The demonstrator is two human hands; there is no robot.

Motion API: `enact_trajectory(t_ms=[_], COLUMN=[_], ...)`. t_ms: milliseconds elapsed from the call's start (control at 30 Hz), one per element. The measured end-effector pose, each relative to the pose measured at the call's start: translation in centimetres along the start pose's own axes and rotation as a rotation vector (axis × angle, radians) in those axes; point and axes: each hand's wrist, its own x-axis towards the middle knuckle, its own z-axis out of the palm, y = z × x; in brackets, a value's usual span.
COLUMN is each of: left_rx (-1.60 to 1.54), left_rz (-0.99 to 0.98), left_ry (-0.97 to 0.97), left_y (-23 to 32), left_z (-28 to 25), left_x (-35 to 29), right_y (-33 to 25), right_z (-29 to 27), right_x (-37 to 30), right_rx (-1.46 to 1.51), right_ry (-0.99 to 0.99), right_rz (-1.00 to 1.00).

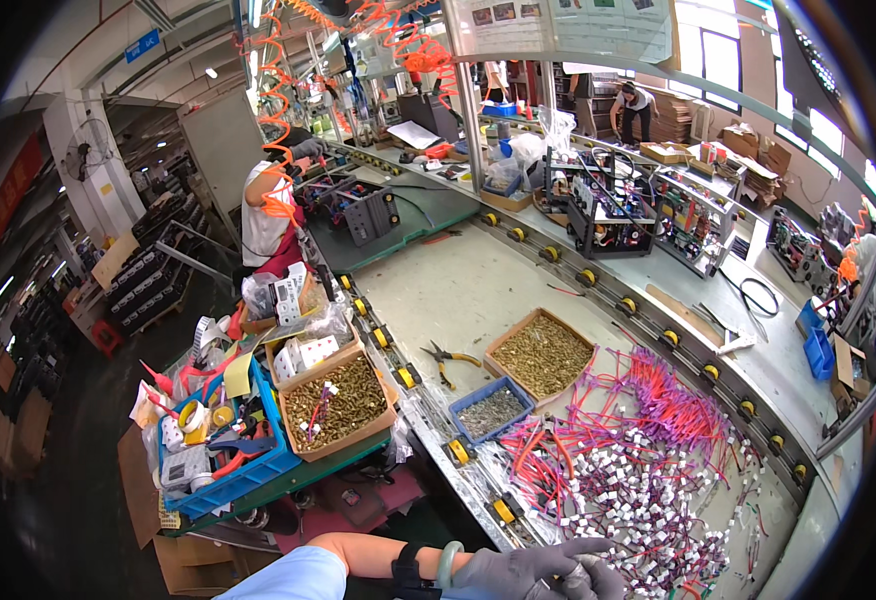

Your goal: Assembling and wiring internal components of electronic units on a production line.

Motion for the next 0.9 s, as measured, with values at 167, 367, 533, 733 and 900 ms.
enact_trajectory(t_ms=[167,367,533,733,900], left_rx=[0.279,-0.028,0.341,0.728,0.706], left_rz=[0.112,0.089,0.238,0.273,0.253], left_ry=[-0.066,-0.091,-0.009,-0.035,0.504], left_y=[-0.2,-1.3,-0.9,0.6,3.5], left_z=[-1.0,-0.5,-0.2,-1.5,-14.2], left_x=[0.2,-0.4,-0.3,-1.2,-0.3], right_y=[-1.6,-1.2,-0.7,1.7,1.6], right_z=[-0.1,-0.4,-0.7,-0.3,-2.1], right_x=[0.7,1.0,0.2,-0.3,-1.0], right_rx=[-0.644,-0.719,-0.566,0.257,0.119], right_ry=[0.089,0.035,-0.008,-0.121,0.011], right_rz=[-0.421,-0.394,-0.209,0.119,0.169])
